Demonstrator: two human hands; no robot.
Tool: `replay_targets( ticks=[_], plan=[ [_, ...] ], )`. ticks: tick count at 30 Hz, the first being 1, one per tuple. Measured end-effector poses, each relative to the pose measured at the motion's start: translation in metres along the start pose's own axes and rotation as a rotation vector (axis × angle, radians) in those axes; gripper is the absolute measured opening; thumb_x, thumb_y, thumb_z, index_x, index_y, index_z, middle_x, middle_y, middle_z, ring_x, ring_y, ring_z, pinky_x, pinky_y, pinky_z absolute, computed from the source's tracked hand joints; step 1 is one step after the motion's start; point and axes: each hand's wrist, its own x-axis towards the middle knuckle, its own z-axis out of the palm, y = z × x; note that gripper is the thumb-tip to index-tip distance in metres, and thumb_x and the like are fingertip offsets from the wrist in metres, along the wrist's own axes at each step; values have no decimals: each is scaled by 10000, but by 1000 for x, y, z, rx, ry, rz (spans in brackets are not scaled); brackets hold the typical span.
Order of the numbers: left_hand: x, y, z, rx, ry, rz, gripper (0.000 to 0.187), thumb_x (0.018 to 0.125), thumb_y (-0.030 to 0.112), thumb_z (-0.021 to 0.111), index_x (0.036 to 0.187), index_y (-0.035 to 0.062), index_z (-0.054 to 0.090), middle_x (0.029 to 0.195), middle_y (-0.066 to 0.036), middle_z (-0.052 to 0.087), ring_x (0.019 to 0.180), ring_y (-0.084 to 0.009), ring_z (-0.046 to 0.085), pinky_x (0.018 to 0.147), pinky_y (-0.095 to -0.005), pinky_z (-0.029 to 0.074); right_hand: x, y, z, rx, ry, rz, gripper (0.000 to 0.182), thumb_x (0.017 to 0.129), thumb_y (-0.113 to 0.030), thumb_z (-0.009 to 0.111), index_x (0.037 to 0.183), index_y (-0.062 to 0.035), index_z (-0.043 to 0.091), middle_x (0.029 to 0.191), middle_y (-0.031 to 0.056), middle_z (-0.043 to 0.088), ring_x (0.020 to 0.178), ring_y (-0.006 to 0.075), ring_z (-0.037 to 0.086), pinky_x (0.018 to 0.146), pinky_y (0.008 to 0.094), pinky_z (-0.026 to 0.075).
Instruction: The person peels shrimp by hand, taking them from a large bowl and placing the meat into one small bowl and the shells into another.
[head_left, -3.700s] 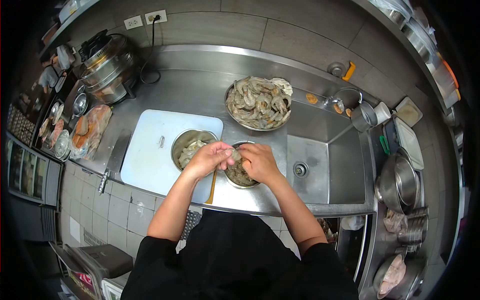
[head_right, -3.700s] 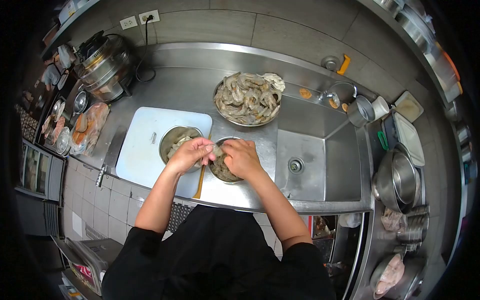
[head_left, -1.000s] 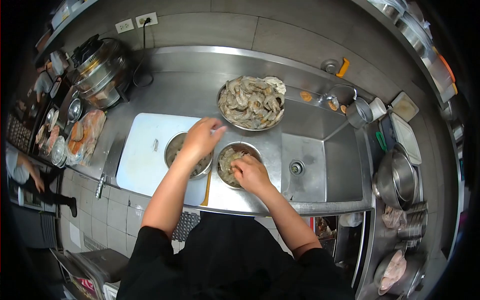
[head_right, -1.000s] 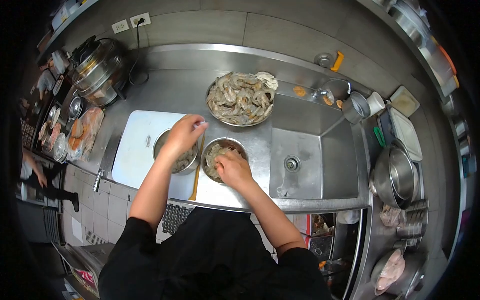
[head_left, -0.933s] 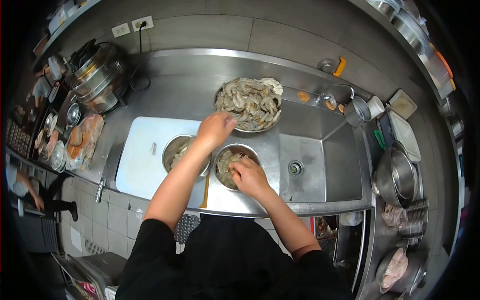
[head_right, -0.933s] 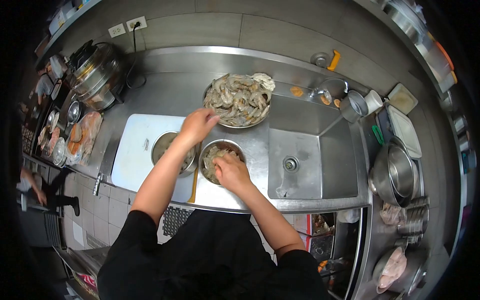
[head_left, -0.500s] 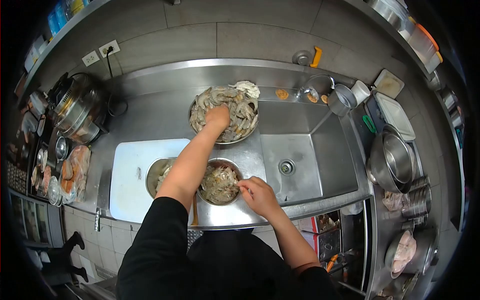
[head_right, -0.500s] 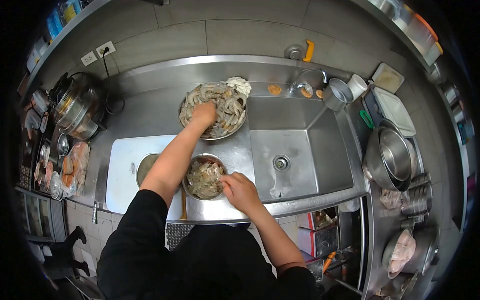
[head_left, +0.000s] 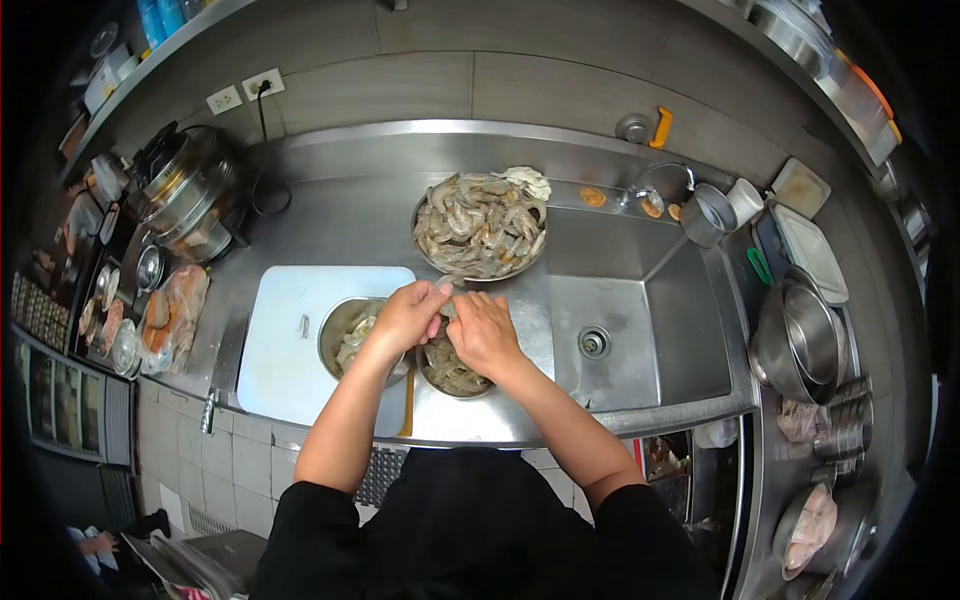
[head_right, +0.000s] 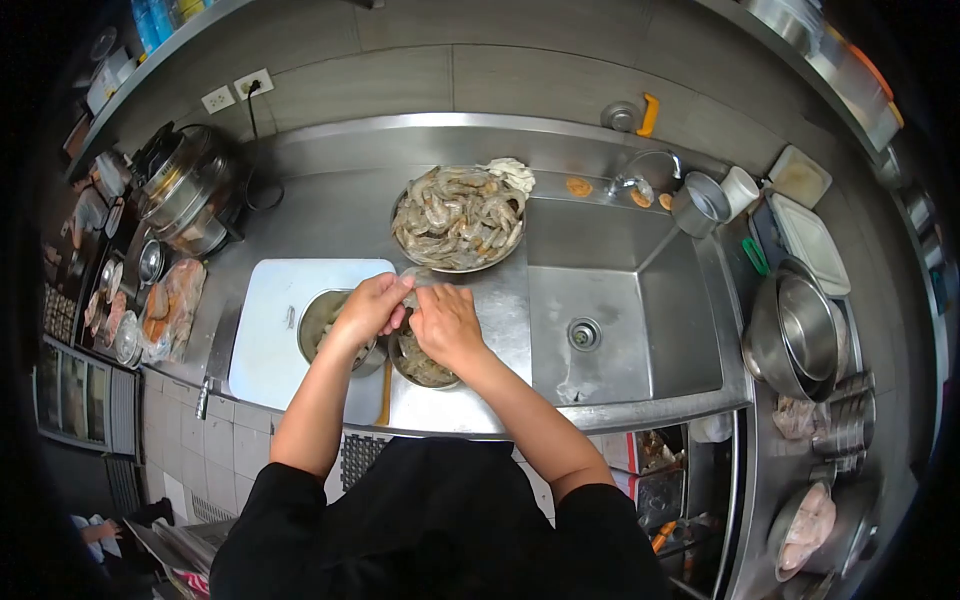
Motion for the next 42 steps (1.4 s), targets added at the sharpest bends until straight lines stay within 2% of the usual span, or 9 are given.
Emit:
replay_targets(
  ticks=[2,4,6,8,10,12,17,23,42],
  plan=[
    [-4,-27,-4,81,69,-1,353,949,367,585,845,31,548,621,-23,552,516,-111,511,500,-256,416,-6,5,22,124,111,-53,302,838,-198,519,1063,-8,583,933,144,638,908,304,598,830,425,419],
    [-13,-38,-2,423,458,723,314,929,324,621,975,16,581,758,-56,592,645,-134,552,610,-262,453,-7,3,31,740,-51,239,287,866,-198,458,1005,12,595,840,153,651,803,287,630,751,399,471],
    [-23,-43,-7,495,361,719,318,916,284,640,1091,25,578,847,-67,589,737,-160,558,691,-276,464,-8,4,31,908,-102,288,295,882,-186,417,963,33,598,772,147,652,729,259,640,684,370,496],
    [-29,-45,-4,213,140,443,267,942,272,608,1052,31,576,794,-39,584,679,-132,537,641,-258,450,-8,3,26,1076,-205,269,269,896,-154,401,917,17,607,783,69,628,719,145,588,696,283,481],
    [-27,-51,-5,129,85,350,266,948,287,598,1018,32,578,800,-44,604,698,-142,551,646,-269,456,-9,0,19,1032,-193,246,232,866,-140,430,898,-2,613,802,83,640,761,189,602,721,322,469],
    [-25,-57,-7,43,32,254,272,955,303,587,985,32,580,805,-50,624,716,-153,566,651,-280,461,-11,6,13,169,-94,-169,234,840,-171,478,936,-48,653,824,93,647,869,247,609,828,386,430],
    [-29,-56,-8,-364,-63,55,248,994,258,524,1024,21,593,755,0,589,634,-63,507,589,-185,414,-24,15,23,-13,-27,-48,307,811,-169,544,1087,-84,649,1039,101,654,1017,283,591,892,405,401],
    [-30,-64,-3,-282,-151,173,331,992,201,499,1252,5,562,715,9,603,594,-72,521,574,-224,442,-15,-13,1,235,128,-93,285,832,-125,594,1087,-2,625,987,174,672,934,346,630,824,445,488],
    [-51,-49,15,-3,86,187,294,982,125,506,1220,-37,567,839,-77,681,759,-117,658,686,-258,526,-15,-13,9,369,110,-4,299,817,-46,519,1093,-17,630,947,212,673,855,375,656,767,417,519]
  ],
)
